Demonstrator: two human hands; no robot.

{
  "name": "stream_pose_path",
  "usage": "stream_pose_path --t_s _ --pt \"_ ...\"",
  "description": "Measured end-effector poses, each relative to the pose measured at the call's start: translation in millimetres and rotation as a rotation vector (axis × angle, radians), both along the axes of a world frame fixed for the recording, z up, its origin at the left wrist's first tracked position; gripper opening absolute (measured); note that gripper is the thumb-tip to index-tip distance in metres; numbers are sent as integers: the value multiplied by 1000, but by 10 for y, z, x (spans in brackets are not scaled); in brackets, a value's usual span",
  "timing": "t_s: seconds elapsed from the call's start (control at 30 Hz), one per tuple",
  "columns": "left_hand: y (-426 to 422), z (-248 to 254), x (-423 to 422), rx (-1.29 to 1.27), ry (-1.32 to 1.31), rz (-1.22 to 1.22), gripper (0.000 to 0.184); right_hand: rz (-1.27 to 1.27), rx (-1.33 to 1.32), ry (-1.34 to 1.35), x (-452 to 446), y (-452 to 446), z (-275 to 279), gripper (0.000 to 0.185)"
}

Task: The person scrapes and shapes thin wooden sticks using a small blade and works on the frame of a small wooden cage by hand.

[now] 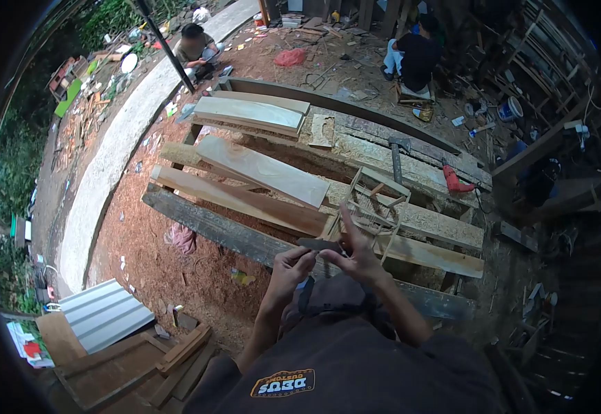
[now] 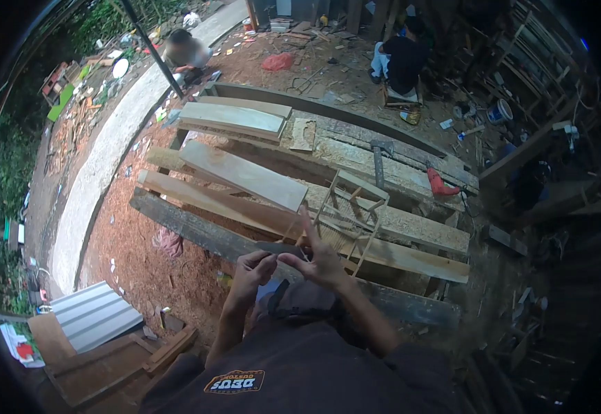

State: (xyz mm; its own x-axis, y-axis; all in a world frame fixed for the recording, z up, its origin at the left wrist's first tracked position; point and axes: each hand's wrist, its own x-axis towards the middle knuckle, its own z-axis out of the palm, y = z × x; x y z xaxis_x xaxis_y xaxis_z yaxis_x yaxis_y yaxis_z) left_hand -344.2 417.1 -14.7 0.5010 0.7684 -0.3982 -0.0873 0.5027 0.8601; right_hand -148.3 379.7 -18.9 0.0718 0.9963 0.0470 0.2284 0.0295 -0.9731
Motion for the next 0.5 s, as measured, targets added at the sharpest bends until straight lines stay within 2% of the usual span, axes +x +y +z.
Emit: stream_pose_path --t_s 0.07,0.17,0.2,0.23,0.33,0.4,0.47,0.5 --pt "-21 -78 -97 -4 -48 13 32 58 -55 61 -96 33 -47 104" --pt "-81 25 -197 8 -61 75 33 19 36 -67 -62 205 -287 101" --pt "-91 74 -225 15 -55 96 34 -11 69 -111 -71 285 -285 100" --pt "-113 51 -316 1 -57 69 34 -154 29 60 -90 364 -270 101" --pt "-190 -125 -357 104 38 233 36 -145 -83 -32 -16 371 -40 101" --pt "-183 -205 -409 79 66 293 34 -7 68 -28 -162 339 -352 101" --pt "-158 -213 -451 -1 120 305 32 136 28 -27 -425 220 -186 100" --pt "-131 -204 -491 0 110 264 31 215 -86 -27 -495 192 -116 98"
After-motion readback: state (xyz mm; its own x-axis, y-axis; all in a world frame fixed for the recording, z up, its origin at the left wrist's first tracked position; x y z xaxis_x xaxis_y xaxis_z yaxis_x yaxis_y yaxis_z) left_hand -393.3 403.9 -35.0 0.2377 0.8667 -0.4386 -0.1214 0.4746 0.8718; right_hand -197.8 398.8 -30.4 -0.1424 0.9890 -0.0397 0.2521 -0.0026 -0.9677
